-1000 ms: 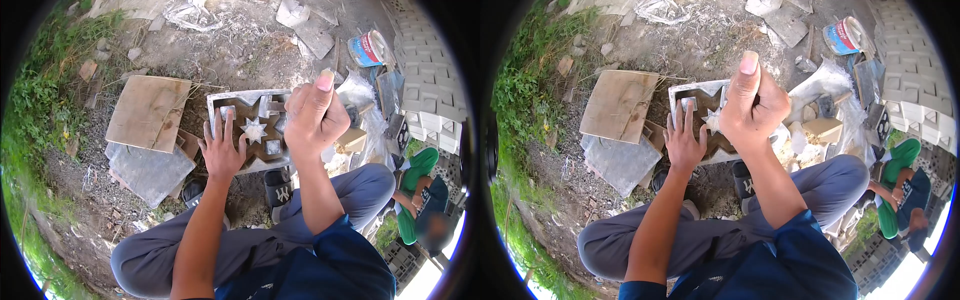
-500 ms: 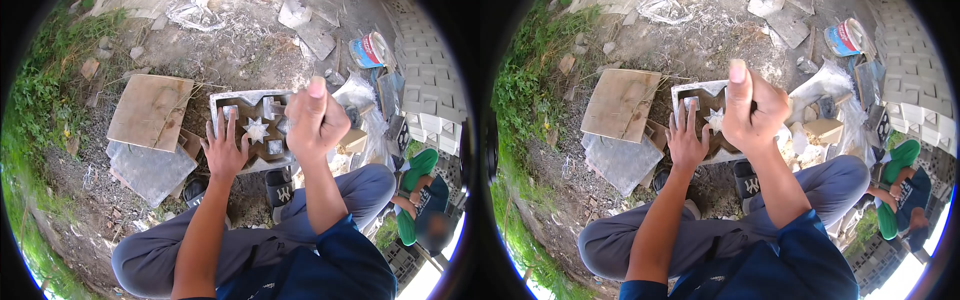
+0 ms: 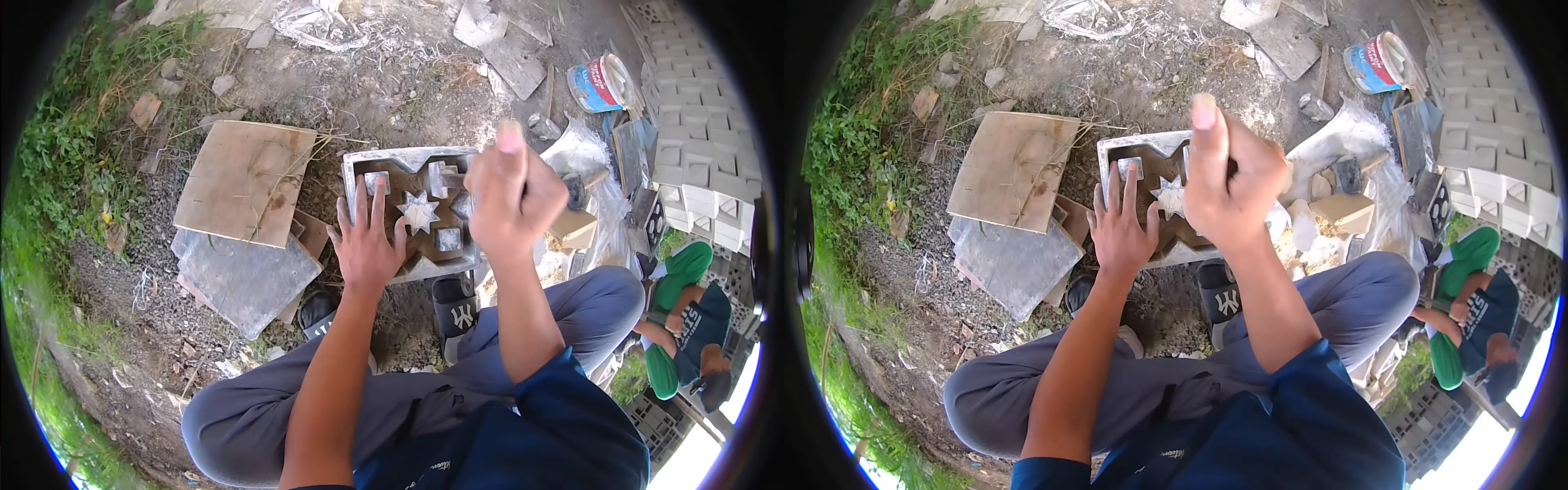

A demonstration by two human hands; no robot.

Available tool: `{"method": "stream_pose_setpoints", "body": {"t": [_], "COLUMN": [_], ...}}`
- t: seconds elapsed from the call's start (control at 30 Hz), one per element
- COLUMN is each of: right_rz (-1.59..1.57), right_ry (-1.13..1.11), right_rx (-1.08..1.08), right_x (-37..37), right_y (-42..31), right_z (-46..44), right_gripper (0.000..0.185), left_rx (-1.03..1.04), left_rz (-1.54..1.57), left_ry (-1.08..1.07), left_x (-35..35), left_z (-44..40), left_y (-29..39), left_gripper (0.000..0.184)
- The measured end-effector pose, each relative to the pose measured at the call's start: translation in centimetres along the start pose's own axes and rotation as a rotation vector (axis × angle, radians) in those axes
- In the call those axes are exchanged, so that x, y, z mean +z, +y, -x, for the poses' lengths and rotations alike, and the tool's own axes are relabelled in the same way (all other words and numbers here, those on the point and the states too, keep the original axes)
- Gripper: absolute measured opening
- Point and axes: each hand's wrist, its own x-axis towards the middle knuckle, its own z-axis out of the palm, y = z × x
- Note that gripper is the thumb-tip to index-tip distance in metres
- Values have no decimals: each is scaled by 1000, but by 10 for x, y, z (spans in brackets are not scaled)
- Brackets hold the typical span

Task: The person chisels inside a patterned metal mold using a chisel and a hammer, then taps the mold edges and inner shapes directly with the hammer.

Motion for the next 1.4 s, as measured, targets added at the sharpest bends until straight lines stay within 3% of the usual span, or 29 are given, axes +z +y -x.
{"method": "stream_pose_setpoints", "body": {"t": [0.07, 0.2, 0.27, 0.33, 0.37, 0.47, 0.5, 0.63, 0.73, 0.77, 1.0, 1.13, 1.27, 1.33, 1.4], "right_rz": [-286, -25, -88, -385, -171, -68, -44, -304, 42, -44, 46, -137, 66, -44, -16], "right_ry": [155, -25, 12, 137, 73, -53, 16, 122, -144, -78, -163, 13, -107, -60, -115], "right_rx": [-128, 31, -23, -95, -139, -19, -39, -100, -137, -217, -116, -150, -84, -121, -23], "right_x": [0, 0, -1, 0, 3, 7, 2, 0, 1, 0, 15, 8, 0, -3, 2], "right_y": [-4, 14, -1, -10, 22, 16, 7, 3, -1, -9, 5, 16, 4, 5, 21], "right_z": [13, -5, -4, 10, 13, -8, -8, 5, -5, -2, -9, 7, -4, 1, 3], "right_gripper": [49, 52, 52, 52, 52, 51, 51, 51, 57, 56, 52, 55, 56, 56, 57], "left_rx": [-19, -1, -13, -28, -24, -34, -32, -27, -35, -46, -31, -44, -17, -35, -41], "left_rz": [-10, 5, 3, 41, 61, 42, 42, 43, 17, 15, 26, 34, 45, 43, 42], "left_ry": [-17, 13, 2, -26, -16, -40, -38, -28, -54, -55, -46, -40, -41, -42, -55], "left_x": [1, 0, 0, 3, 3, 2, 1, 2, 0, 1, 2, 3, 2, 1, 1], "left_z": [10, 4, -3, 5, 5, 4, 4, 5, 2, 1, 2, 10, 3, 3, 10], "left_y": [-2, 1, -3, -4, -4, -3, -3, -3, -2, -4, -3, -7, -3, -3, -5], "left_gripper": [75, 75, 75, 75, 76, 76, 75, 75, 75, 75, 76, 75, 74, 74, 74]}}
